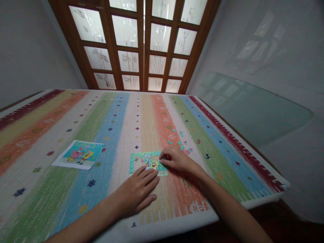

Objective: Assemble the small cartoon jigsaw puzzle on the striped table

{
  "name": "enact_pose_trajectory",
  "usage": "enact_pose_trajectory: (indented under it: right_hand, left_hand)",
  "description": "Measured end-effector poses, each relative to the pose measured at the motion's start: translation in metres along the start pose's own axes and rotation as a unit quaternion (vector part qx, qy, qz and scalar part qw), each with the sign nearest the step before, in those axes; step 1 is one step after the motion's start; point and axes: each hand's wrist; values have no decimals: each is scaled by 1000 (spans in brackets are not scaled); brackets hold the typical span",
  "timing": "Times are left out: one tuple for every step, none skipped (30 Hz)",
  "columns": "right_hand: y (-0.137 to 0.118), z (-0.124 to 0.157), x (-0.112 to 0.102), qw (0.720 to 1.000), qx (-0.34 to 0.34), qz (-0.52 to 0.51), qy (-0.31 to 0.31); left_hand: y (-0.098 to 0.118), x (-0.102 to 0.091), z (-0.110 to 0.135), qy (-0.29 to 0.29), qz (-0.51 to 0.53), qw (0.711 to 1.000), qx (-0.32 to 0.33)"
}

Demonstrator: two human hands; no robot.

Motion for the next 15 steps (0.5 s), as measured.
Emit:
enact_pose_trajectory:
  right_hand:
    - [0,0,0,1000,1,2,1]
    - [0,1,0,1000,1,3,2]
    - [0,1,1,1000,2,3,2]
    - [0,1,1,1000,4,4,1]
    - [0,1,1,1000,5,4,0]
    - [0,1,1,1000,5,5,-1]
    - [1,1,1,1000,4,6,-1]
    - [1,1,1,1000,4,6,0]
    - [1,1,2,1000,3,6,1]
    - [2,1,2,1000,3,5,1]
    - [2,1,2,1000,4,5,1]
    - [2,1,2,1000,4,6,2]
    - [2,1,3,1000,3,8,3]
    - [2,2,4,1000,2,10,4]
    - [2,2,4,1000,-1,12,5]
  left_hand:
    - [0,0,0,1,2,1000,0]
    - [-1,0,0,3,4,1000,0]
    - [-2,-1,-1,5,8,1000,2]
    - [-2,-1,-1,8,13,1000,2]
    - [-3,-1,-1,11,20,1000,3]
    - [-3,-2,-1,14,27,1000,1]
    - [-4,-2,-2,16,34,999,-1]
    - [-4,-2,-2,19,38,999,-4]
    - [-5,-2,-2,21,41,999,-6]
    - [-6,-2,-2,24,41,999,-6]
    - [-7,-2,-1,27,39,999,-7]
    - [-8,-2,-1,30,36,999,-7]
    - [-9,-1,-1,34,31,999,-7]
    - [-11,-1,0,36,26,999,-9]
    - [-12,0,0,38,19,999,-12]
Point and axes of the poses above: each hand's wrist, its own z-axis away from the middle knuckle, its own x-axis out of the palm, y = z × x, and after that the axes turned 13 degrees about -z, right-handed
